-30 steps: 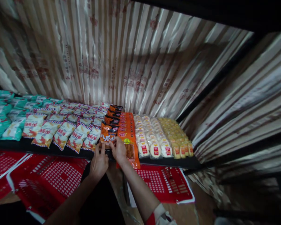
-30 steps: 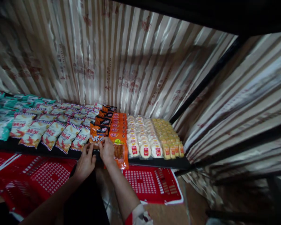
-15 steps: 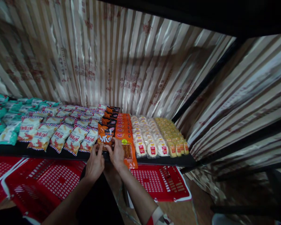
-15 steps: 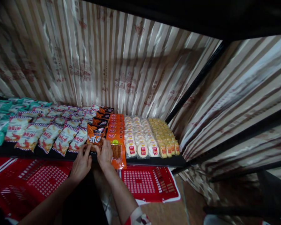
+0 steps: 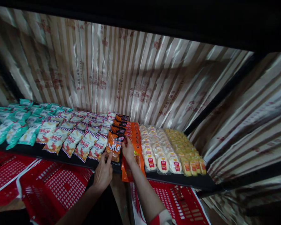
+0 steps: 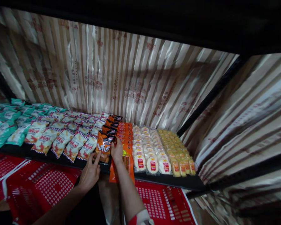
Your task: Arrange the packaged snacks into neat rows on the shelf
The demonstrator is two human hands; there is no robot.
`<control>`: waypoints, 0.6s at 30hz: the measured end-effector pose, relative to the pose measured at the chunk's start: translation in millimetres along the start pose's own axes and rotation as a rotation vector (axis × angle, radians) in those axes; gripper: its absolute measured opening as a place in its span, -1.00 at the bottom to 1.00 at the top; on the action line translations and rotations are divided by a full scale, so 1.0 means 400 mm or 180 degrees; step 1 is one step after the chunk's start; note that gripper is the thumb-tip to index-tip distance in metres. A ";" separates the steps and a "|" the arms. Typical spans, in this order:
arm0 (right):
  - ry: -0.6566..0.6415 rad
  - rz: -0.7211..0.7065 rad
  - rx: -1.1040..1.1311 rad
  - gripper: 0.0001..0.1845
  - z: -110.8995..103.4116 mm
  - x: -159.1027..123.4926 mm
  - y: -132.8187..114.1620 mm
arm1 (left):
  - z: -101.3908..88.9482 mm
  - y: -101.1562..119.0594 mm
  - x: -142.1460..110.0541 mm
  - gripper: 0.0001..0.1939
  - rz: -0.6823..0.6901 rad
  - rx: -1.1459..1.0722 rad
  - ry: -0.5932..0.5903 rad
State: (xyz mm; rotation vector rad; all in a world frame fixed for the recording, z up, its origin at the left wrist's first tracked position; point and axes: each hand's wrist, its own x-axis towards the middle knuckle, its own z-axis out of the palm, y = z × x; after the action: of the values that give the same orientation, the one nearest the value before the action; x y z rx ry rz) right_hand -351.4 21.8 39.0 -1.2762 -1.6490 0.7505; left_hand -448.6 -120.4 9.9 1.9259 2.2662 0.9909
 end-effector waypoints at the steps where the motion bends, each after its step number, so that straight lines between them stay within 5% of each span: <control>1: -0.0059 0.0000 0.0008 -0.57 0.005 0.012 0.001 | 0.002 -0.001 0.001 -0.36 -0.0022 0.0009 -0.0013; 18: -0.0143 0.0055 0.0232 -0.73 0.013 0.042 -0.017 | 0.013 0.006 0.030 -0.44 -0.0056 0.0082 -0.0056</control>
State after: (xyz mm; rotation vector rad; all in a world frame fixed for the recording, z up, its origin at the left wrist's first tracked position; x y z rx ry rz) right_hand -360.0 36.1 47.3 -1.2315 -1.6333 0.8479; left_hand -447.3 -107.4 11.4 1.9131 2.2934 0.9437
